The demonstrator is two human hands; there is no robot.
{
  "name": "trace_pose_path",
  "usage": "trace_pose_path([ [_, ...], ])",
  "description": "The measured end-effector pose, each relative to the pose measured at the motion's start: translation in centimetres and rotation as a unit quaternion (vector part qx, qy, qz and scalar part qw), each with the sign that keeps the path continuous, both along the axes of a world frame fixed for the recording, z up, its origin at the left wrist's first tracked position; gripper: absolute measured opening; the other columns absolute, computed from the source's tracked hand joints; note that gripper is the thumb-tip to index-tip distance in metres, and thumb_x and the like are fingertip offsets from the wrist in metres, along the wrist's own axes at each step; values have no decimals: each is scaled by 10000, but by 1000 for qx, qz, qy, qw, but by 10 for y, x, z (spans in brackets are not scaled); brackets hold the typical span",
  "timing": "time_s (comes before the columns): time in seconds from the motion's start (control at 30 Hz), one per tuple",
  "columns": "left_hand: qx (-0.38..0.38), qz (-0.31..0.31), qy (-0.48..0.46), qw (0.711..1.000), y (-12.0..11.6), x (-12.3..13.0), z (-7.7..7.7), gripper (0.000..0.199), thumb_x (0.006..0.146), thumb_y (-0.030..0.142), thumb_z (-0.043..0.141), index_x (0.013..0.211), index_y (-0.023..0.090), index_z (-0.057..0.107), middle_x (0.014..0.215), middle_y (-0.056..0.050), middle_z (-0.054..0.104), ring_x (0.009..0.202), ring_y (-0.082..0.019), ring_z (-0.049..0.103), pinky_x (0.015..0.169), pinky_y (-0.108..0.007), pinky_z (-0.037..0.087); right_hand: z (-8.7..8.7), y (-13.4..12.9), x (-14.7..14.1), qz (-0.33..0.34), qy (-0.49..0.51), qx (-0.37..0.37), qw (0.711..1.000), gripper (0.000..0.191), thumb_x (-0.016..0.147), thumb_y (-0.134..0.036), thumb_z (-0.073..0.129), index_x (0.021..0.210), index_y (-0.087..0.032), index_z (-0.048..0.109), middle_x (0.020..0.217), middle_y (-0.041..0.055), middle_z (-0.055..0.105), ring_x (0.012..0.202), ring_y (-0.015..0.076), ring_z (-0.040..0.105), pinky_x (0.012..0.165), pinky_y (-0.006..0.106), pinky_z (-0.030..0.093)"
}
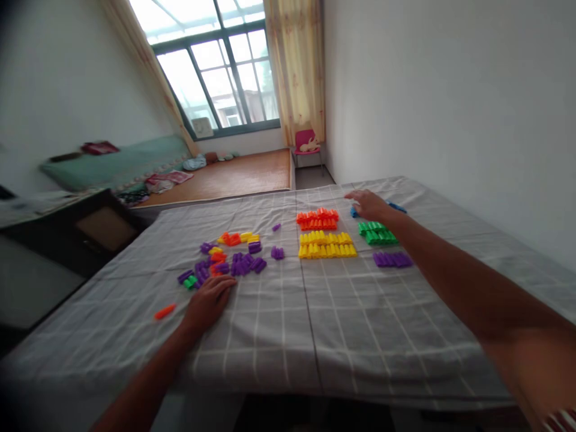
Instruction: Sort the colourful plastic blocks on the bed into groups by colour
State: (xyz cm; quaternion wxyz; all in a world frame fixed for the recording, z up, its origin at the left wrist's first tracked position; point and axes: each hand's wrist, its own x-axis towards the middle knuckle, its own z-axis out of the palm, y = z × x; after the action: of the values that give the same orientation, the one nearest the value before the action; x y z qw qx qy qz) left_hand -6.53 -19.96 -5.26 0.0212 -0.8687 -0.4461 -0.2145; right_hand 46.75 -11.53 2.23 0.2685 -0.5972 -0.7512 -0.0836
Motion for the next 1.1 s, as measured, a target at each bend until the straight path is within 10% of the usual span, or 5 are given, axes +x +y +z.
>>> trace_pose_path([
  [0.17, -10, 10, 1, 1000, -9, 6, 3, 302, 911, 168, 431, 1072, 231, 678, 1144, -48, 683, 1090, -202, 591, 986, -362, 470, -15, -50, -141, 229, 17, -111, 967, 323, 835, -165, 531, 1112, -228, 686, 984, 41, 732, 876, 180, 679, 826, 306, 523],
  [0.33, -36, 24, 93, 995, -10, 19, 25, 300, 874, 145, 469, 1040, 238, 701, 1066, -64, 701, 1013, -230, 630, 927, -379, 485, -33, -70, -222, 218, 30, -139, 965, 458, 769, -54, 557, 1188, -215, 652, 1151, 92, 689, 1052, 224, 646, 935, 348, 493],
  [0.5, -48, -17, 70, 996, 20, 56, 43, 345, 855, 133, 482, 1121, 232, 678, 1134, -74, 669, 1079, -221, 604, 964, -354, 463, -53, -46, -238, 125, 93, -126, 980, 487, 798, -104, 599, 1275, -200, 590, 1278, 129, 619, 1202, 253, 566, 1080, 430, 389],
  [0.77, -43, -52, 27, 997, 43, 89, 14, 359, 802, 278, 649, 1154, 214, 652, 1109, -85, 635, 1080, -238, 572, 981, -370, 451, -89, -47, -238, 147, 140, -77, 976, 359, 789, -187, 650, 1147, -165, 631, 1110, 123, 668, 1003, 232, 630, 927, 392, 490],
  [1.1, -54, -55, -75, 994, 36, 86, -1, 391, 765, 371, 718, 1115, 205, 659, 1178, -89, 578, 1082, -225, 586, 976, -360, 476, -81, -55, -233, 218, 237, -122, 939, 441, 621, -94, 720, 1035, -192, 604, 1048, 54, 553, 780, 136, 596, 715, 306, 539],
])
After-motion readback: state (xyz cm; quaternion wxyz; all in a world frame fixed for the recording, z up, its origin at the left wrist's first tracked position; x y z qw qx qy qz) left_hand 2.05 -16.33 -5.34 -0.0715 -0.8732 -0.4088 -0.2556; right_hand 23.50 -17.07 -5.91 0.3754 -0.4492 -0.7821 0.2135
